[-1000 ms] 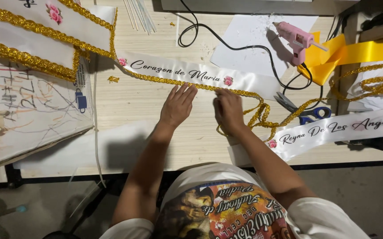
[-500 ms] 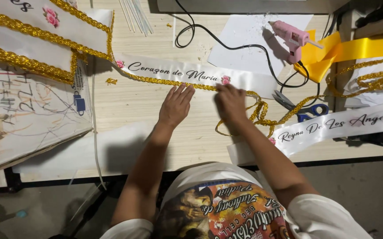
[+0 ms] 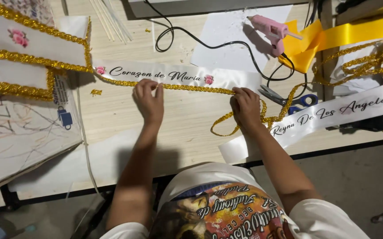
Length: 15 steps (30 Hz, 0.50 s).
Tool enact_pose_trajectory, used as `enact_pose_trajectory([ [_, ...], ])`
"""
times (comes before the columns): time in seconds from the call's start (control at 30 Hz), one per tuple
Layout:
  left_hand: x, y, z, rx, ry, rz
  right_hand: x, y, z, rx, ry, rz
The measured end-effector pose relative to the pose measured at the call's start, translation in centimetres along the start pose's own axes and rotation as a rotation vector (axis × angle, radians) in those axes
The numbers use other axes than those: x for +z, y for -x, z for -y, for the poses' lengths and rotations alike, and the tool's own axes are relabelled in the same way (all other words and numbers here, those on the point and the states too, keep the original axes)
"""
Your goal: The person decorates a white sash with a gold glittery trim. They use a hot glue gun to apply adhesive to the sash and press the trim onto it. The person then uses scissors to cut the excess trim and places the finished sash on the table.
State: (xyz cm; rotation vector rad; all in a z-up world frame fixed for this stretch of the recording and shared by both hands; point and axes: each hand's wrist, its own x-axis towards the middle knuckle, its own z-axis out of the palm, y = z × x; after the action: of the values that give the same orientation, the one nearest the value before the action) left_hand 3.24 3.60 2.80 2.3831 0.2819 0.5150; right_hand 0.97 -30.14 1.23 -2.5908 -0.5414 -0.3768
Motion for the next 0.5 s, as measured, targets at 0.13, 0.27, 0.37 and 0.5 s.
enact_pose_trajectory([
  [0.13,2.0,1.8,2.9,0.189,-0.007,0.122,-0.4,-0.4,-0.1,0.027,-0.084,0.002],
  [0.27,2.0,1.0,5.4,0.036,-0.185,-0.082,-1.1,-1.0,-0.1,0.038,-0.165,-0.056],
  [0.37,-0.5,-2.0,7.6,-0.115,-0.288,-0.268,-0.5,-0.5,-0.9,0.025,-0.172,-0.065],
  [0.5,-2.8,-6.2,10.2,-0.311,-0.162,-0.231,0.3,0.5,-2.4,0.071,-0.114,-0.021],
])
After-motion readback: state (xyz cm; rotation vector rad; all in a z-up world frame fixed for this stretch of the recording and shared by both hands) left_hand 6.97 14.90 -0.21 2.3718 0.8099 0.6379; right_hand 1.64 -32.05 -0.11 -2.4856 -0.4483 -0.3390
